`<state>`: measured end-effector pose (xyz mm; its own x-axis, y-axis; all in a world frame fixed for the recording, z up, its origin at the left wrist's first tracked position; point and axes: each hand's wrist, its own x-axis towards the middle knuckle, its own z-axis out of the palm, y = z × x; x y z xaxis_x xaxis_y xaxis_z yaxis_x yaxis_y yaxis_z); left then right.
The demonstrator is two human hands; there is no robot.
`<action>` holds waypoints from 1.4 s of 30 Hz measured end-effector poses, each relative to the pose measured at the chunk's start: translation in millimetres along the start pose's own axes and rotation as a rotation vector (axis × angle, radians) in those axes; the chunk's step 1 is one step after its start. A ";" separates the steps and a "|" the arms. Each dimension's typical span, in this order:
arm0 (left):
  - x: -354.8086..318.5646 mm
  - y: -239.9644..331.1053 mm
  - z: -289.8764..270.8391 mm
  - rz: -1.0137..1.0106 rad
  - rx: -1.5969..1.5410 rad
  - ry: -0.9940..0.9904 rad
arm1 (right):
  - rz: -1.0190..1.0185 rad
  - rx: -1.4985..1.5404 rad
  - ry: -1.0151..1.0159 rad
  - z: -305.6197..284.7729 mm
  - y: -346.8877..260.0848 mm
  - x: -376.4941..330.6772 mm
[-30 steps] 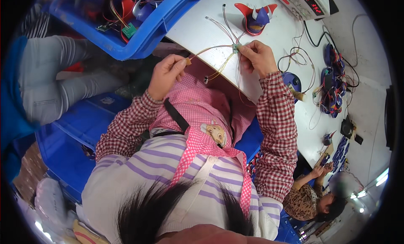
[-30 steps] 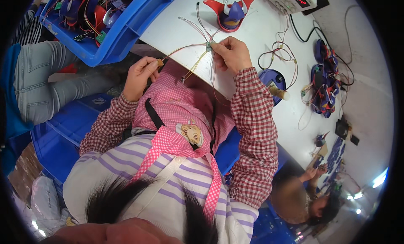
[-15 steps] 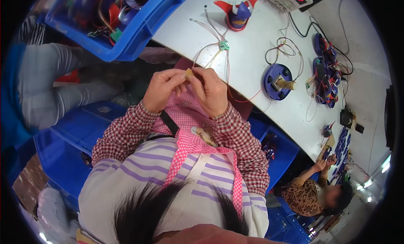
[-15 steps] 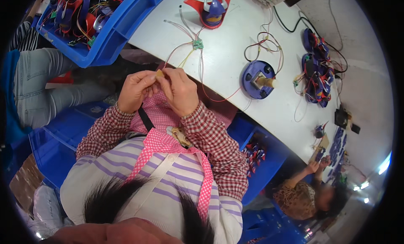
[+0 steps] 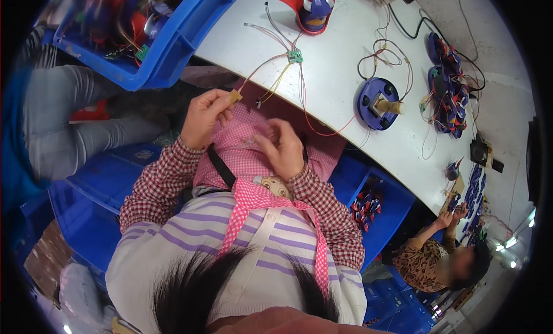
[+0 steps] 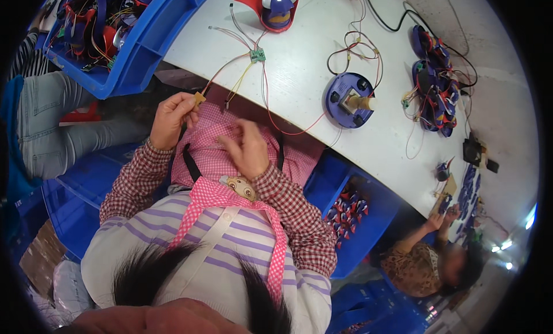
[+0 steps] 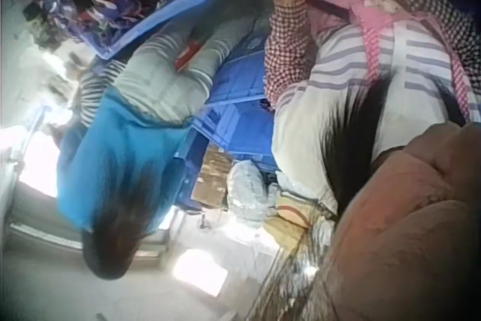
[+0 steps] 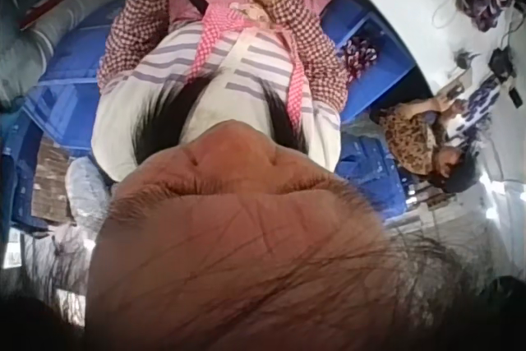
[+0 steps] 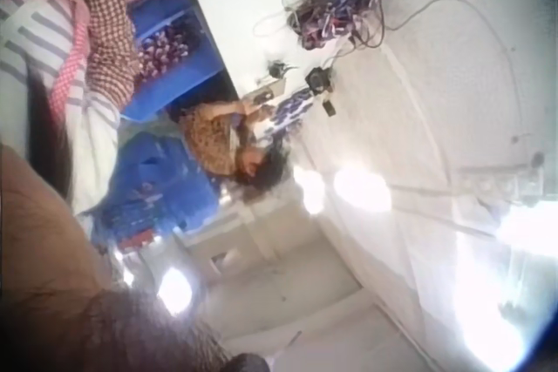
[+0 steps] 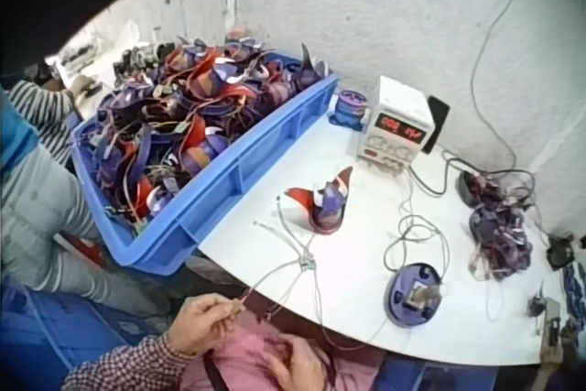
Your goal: Assembling and testing small electronic toy components at a workbench.
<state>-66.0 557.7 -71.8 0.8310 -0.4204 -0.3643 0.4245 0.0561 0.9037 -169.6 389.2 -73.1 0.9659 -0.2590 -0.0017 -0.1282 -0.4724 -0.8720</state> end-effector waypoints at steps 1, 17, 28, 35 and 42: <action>0.2 3.5 0.1 -0.006 0.033 0.018 | 0.094 -0.009 0.004 3.4 18.8 -4.0; 102.2 58.9 74.6 1.047 1.279 -0.176 | 0.189 0.443 -0.102 44.3 57.0 25.9; 140.7 54.2 80.6 1.123 1.367 -0.412 | 0.204 0.562 -0.051 13.7 50.5 4.7; 144.9 76.5 84.2 0.710 1.150 -0.596 | 0.172 0.660 -0.051 16.2 57.2 3.4; 155.7 79.4 78.4 0.567 1.011 -0.705 | 0.284 0.792 -0.023 7.2 53.9 0.6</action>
<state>69.0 425.7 -39.1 0.3134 -0.9493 0.0262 -0.6126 -0.1810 0.7694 -174.3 369.7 -123.6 0.9263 -0.2577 -0.2750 -0.1792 0.3407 -0.9229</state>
